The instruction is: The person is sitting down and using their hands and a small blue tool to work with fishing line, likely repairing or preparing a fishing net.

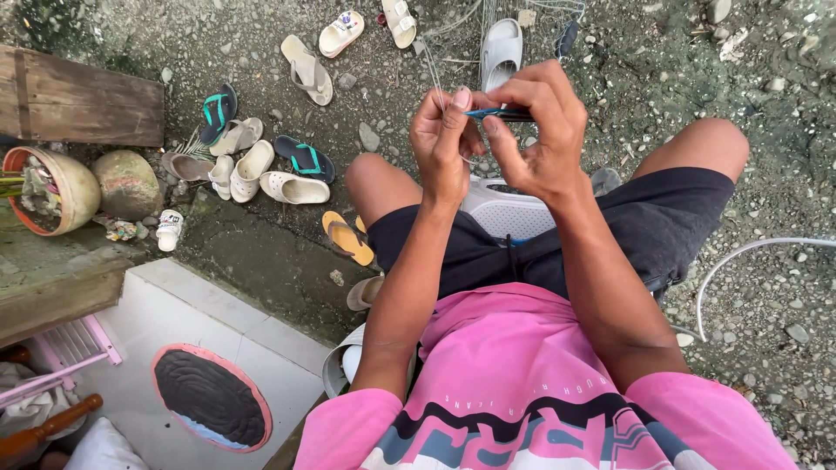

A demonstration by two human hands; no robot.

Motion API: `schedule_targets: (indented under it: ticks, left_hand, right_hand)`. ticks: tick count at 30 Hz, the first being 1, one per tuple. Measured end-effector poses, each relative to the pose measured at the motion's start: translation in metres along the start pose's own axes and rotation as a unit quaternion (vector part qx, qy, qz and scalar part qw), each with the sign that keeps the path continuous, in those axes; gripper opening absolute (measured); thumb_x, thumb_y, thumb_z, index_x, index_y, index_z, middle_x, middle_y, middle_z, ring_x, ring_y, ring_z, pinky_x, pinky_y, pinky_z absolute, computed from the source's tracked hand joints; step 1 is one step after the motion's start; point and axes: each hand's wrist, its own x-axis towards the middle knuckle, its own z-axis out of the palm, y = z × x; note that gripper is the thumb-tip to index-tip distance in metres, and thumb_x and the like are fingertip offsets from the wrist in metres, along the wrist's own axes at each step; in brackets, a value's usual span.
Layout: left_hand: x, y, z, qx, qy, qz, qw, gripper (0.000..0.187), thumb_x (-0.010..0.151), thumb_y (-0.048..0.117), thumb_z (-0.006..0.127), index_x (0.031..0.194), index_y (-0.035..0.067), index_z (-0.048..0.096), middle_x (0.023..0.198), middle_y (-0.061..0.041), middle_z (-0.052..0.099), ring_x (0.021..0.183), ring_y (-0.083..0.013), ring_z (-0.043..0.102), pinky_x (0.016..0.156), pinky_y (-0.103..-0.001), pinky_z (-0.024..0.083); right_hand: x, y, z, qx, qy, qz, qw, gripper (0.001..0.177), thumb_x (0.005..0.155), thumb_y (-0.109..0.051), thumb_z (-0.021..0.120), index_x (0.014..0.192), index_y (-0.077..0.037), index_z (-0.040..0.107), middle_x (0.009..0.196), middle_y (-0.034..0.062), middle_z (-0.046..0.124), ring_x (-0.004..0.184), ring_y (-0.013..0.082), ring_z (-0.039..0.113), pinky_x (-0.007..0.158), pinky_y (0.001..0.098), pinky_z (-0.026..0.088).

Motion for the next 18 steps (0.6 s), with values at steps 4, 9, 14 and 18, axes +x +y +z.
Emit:
schedule_targets:
  ticks: [4, 9, 14, 18]
  left_hand:
    - [0.0, -0.015, -0.01, -0.019, -0.035, 0.045, 0.998, 0.023, 0.092, 0.025, 0.056, 0.077, 0.012, 0.044, 0.06, 0.003, 0.04, 0.046, -0.004, 0.03, 0.039, -0.021, 0.024]
    - [0.001, -0.014, -0.014, 0.035, 0.003, 0.078, 0.996, 0.021, 0.091, 0.027, 0.059, 0.082, 0.013, 0.048, 0.076, 0.003, 0.049, 0.058, -0.0032, 0.036, 0.048, -0.02, 0.029]
    - [0.004, -0.012, -0.017, 0.099, 0.015, 0.122, 0.987, 0.024, 0.094, 0.031, 0.053, 0.081, 0.013, 0.044, 0.07, 0.003, 0.045, 0.06, -0.0053, 0.044, 0.055, -0.022, 0.036]
    - [0.005, -0.016, -0.022, -0.05, -0.017, 0.087, 0.995, 0.018, 0.092, 0.016, 0.057, 0.082, 0.009, 0.045, 0.083, -0.008, 0.055, 0.057, -0.0083, 0.051, 0.046, -0.018, 0.035]
  right_hand:
    - [-0.006, 0.004, 0.012, 0.014, 0.027, 0.033, 0.999, 0.017, 0.098, -0.016, 0.06, 0.109, -0.007, 0.069, 0.089, 0.0102, 0.038, 0.082, 0.0239, 0.041, 0.066, 0.0328, 0.033]
    - [0.009, -0.021, 0.024, -0.005, 0.061, 0.068, 0.996, 0.018, 0.098, -0.016, 0.055, 0.102, -0.003, 0.067, 0.089, 0.0089, 0.036, 0.086, 0.0236, 0.039, 0.072, 0.0342, 0.036]
    - [0.023, -0.041, 0.035, -0.023, 0.066, 0.106, 0.992, 0.015, 0.093, -0.007, 0.052, 0.097, 0.002, 0.064, 0.092, 0.0103, 0.032, 0.088, 0.0252, 0.038, 0.077, 0.0359, 0.036]
    - [0.001, -0.056, 0.043, -0.061, 0.027, -0.112, 0.991, 0.009, 0.094, -0.013, 0.058, 0.091, -0.017, 0.066, 0.11, 0.0074, 0.055, 0.1, 0.0274, 0.062, 0.088, 0.0432, 0.031]
